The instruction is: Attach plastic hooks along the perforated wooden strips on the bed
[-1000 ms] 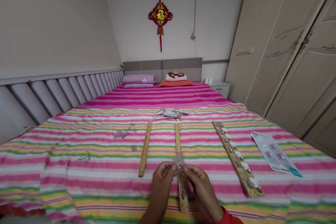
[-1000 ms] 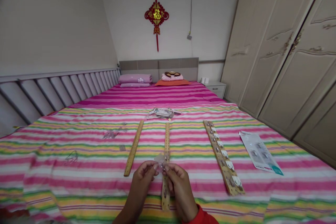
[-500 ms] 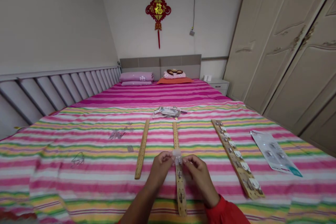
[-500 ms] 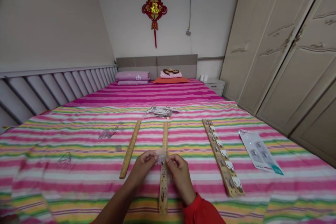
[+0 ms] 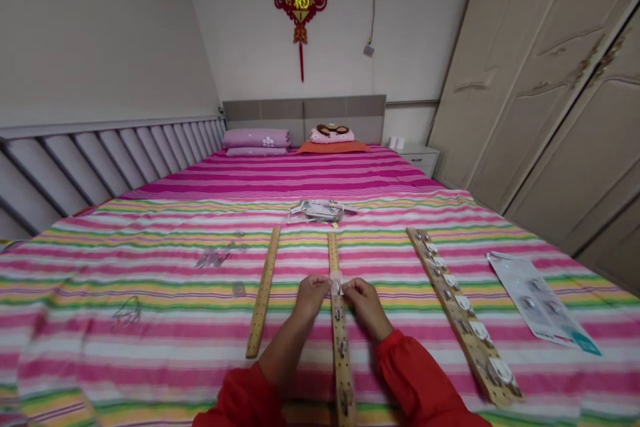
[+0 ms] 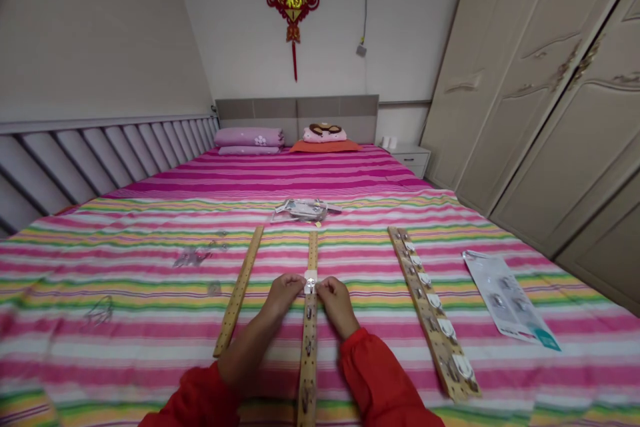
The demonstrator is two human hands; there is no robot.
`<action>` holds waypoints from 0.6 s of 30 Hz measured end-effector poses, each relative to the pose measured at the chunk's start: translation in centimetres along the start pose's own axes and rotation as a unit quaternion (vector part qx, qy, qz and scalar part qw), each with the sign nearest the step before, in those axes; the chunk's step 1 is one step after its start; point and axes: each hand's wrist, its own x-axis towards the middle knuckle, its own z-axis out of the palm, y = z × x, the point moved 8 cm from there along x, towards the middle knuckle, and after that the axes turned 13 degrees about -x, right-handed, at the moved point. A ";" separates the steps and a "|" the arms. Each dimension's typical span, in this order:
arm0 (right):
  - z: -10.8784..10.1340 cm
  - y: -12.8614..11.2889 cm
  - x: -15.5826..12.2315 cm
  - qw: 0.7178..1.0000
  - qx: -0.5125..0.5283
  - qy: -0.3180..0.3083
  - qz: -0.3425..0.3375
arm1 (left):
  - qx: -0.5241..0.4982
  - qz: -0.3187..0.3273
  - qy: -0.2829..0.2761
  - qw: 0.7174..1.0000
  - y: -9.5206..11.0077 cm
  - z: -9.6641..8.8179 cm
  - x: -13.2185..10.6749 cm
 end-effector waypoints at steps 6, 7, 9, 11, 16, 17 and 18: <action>0.4 1.6 0.7 1.000 -0.021 0.005 0.011 | 0.025 -0.009 0.011 1.000 -1.1 -0.2 1.2; 0.5 1.7 0.8 1.000 -0.024 0.006 0.012 | 0.030 -0.011 0.012 0.999 -1.2 -0.2 1.3; 0.5 2.0 0.8 0.999 -0.029 0.008 0.013 | 0.040 -0.015 0.014 0.999 -1.5 -0.2 1.6; 0.6 2.2 0.9 0.999 -0.033 0.010 0.013 | 0.055 -0.019 0.015 0.998 -1.8 -0.3 1.9; 0.6 2.6 0.9 0.999 -0.042 0.015 0.011 | 0.089 -0.026 0.019 0.996 -2.3 -0.4 2.1; 0.6 2.7 1.0 0.999 -0.044 0.017 0.011 | 0.093 -0.026 0.020 0.995 -2.3 -0.4 2.1; 0.6 2.8 1.0 0.999 -0.046 0.019 0.011 | 0.096 -0.026 0.021 0.995 -2.4 -0.4 2.2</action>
